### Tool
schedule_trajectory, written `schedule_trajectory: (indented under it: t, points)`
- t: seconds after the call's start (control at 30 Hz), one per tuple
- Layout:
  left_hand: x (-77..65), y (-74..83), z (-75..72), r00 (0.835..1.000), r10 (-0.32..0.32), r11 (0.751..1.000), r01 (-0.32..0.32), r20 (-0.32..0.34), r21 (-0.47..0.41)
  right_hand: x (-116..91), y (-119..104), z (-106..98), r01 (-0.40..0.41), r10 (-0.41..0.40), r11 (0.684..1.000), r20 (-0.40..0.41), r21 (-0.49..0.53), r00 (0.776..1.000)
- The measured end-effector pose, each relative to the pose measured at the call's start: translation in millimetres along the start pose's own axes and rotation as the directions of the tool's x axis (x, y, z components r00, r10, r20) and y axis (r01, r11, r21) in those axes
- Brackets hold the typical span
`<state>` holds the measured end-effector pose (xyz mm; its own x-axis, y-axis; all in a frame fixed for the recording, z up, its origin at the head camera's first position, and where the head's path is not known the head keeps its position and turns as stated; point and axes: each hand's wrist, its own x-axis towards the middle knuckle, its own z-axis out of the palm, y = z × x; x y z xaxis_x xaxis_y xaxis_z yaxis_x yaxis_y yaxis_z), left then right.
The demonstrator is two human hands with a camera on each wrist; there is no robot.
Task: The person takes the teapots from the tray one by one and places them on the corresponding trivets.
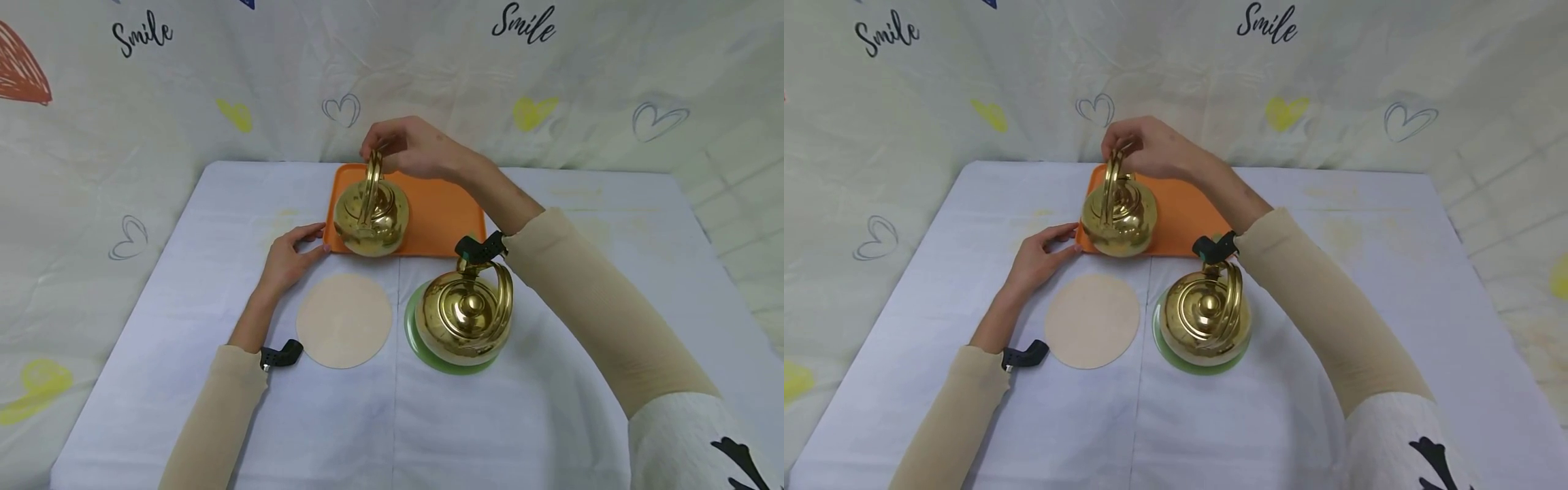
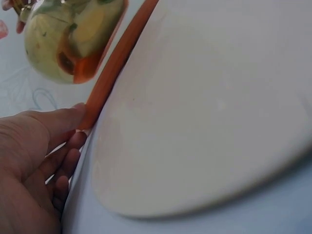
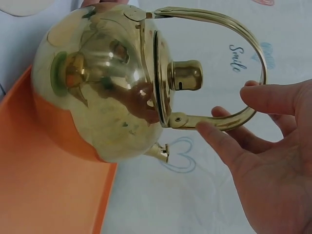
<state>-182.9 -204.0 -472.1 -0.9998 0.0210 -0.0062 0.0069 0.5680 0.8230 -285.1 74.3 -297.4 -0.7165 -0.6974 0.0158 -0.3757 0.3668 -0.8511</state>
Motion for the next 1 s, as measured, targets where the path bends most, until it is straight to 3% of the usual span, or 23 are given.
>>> schedule_trajectory:
  t: [0.33,1.0]
  points:
    - [-0.3,-1.7,0.4,1.0,0.003,1.0,-0.003,0.001,0.005,1,-7,-2,0.052,-0.053,0.998,-0.007,-0.024,0.999]
    - [1.0,-1.1,-1.1,1.0,0.018,1.0,-0.018,0.001,-0.003,-2,-31,2,0.041,-0.039,0.999,0.073,-0.02,0.997]
